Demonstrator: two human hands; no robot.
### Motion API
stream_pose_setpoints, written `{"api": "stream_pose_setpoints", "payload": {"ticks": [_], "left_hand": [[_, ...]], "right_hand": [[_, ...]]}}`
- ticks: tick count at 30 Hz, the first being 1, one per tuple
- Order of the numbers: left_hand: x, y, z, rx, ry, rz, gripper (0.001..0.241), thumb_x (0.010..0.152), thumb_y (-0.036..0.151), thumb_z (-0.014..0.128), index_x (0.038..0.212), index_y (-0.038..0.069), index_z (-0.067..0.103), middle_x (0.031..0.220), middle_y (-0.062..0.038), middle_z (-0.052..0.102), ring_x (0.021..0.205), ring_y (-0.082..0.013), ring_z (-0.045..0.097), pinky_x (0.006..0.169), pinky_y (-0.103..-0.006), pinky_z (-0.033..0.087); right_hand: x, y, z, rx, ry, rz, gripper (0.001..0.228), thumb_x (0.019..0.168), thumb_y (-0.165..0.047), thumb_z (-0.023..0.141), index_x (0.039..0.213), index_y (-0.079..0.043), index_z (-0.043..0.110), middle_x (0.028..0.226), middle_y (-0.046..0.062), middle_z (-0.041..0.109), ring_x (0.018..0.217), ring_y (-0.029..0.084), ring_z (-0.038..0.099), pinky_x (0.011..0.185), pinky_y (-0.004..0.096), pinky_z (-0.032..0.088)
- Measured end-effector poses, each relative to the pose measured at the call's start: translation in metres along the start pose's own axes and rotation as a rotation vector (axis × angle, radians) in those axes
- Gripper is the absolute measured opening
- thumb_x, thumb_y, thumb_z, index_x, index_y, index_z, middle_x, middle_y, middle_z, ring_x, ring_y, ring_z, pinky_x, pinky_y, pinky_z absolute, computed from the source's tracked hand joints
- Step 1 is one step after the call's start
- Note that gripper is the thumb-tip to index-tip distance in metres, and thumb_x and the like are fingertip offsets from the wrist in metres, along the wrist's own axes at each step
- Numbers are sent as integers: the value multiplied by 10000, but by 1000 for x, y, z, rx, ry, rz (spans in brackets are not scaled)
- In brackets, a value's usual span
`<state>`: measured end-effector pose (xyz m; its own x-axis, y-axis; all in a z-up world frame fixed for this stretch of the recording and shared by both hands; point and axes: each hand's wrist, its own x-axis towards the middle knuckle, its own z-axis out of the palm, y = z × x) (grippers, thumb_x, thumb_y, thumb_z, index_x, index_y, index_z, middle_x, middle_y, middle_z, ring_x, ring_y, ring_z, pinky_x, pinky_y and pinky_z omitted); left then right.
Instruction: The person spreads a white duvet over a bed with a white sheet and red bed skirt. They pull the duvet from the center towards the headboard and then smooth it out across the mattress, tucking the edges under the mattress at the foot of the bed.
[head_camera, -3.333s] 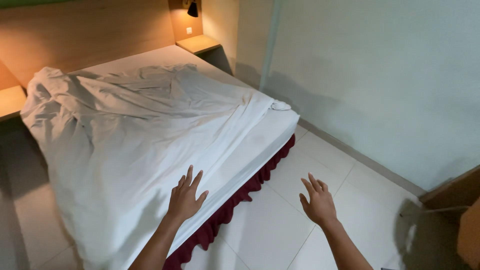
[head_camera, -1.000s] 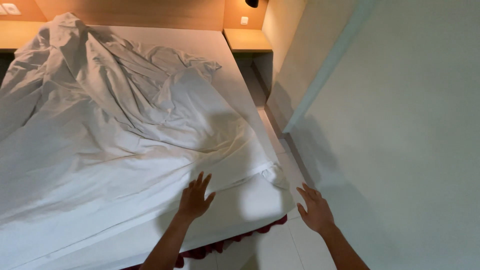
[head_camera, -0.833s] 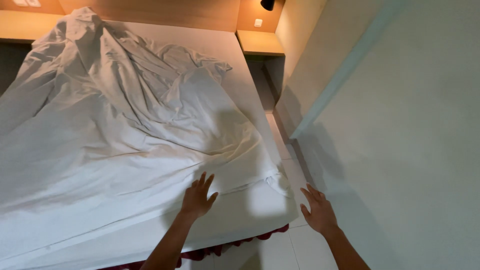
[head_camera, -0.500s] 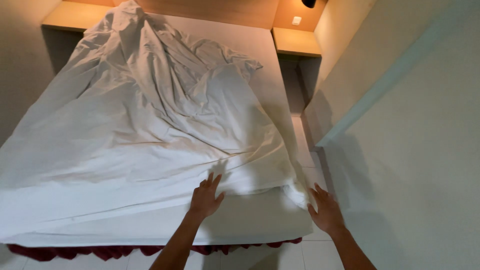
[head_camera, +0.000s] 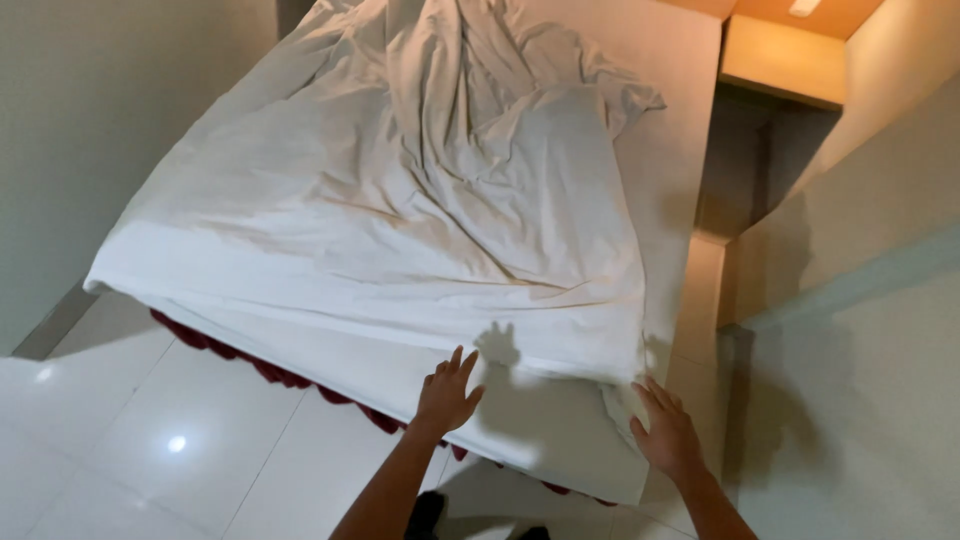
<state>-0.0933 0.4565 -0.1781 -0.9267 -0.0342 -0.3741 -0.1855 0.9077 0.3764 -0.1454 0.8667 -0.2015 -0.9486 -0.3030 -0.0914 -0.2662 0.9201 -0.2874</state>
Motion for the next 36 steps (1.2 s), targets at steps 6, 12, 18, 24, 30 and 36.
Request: {"api": "stream_pose_setpoints", "payload": {"ticks": [6, 12, 18, 24, 30, 36], "left_hand": [[-5, 33, 63, -43, -129, -93, 722, 1016, 424, 557, 1623, 228, 219, 1718, -109, 133, 1498, -369, 326, 1176, -572, 327], [24, 45, 133, -8, -168, -56, 732, 1020, 412, 575, 1629, 226, 215, 1715, -140, 106, 1527, -413, 251, 1189, -562, 301], [87, 54, 175, 32, 54, 121, 830, 936, 328, 703, 1623, 236, 248, 1720, -169, 91, 1544, -432, 207, 1174, -527, 319], [147, 77, 177, -62, 266, 275, 891, 849, 358, 784, 1611, 280, 327, 1720, -116, 160, 1549, -443, 200, 1184, -534, 317], [212, 55, 233, -45, 429, 307, 804, 879, 557, 729, 1570, 279, 425, 1703, -86, 234, 1545, -433, 260, 1179, -572, 313], [226, 38, 263, -10, 355, 285, 782, 906, 620, 654, 1576, 278, 441, 1710, -92, 253, 1550, -406, 249, 1181, -585, 258]], "right_hand": [[14, 46, 55, 2, -98, -16, 648, 882, -320, 677, 1474, -168, 463, 1651, 41, 326, 1451, 323, 397, 1159, 478, 383], [20, 58, 93, 59, -66, -11, 747, 824, -296, 685, 1509, -190, 407, 1680, 105, 269, 1499, 372, 327, 1169, 489, 368], [45, 65, 127, 88, -22, 55, 948, 786, -370, 722, 1582, -212, 231, 1722, 132, 102, 1539, 436, 166, 1177, 549, 287], [88, 59, 164, 132, 84, 4, 1031, 789, -531, 727, 1624, -199, 221, 1718, 175, 119, 1548, 484, 152, 1221, 589, 226], [115, 54, 225, 64, 126, 75, 1068, 774, -629, 733, 1597, -131, 270, 1706, 206, 150, 1558, 481, 161, 1186, 701, 173], [117, 63, 256, 28, 164, 87, 1005, 800, -635, 709, 1552, -82, 335, 1688, 234, 222, 1555, 480, 181, 1203, 702, 138]]}}
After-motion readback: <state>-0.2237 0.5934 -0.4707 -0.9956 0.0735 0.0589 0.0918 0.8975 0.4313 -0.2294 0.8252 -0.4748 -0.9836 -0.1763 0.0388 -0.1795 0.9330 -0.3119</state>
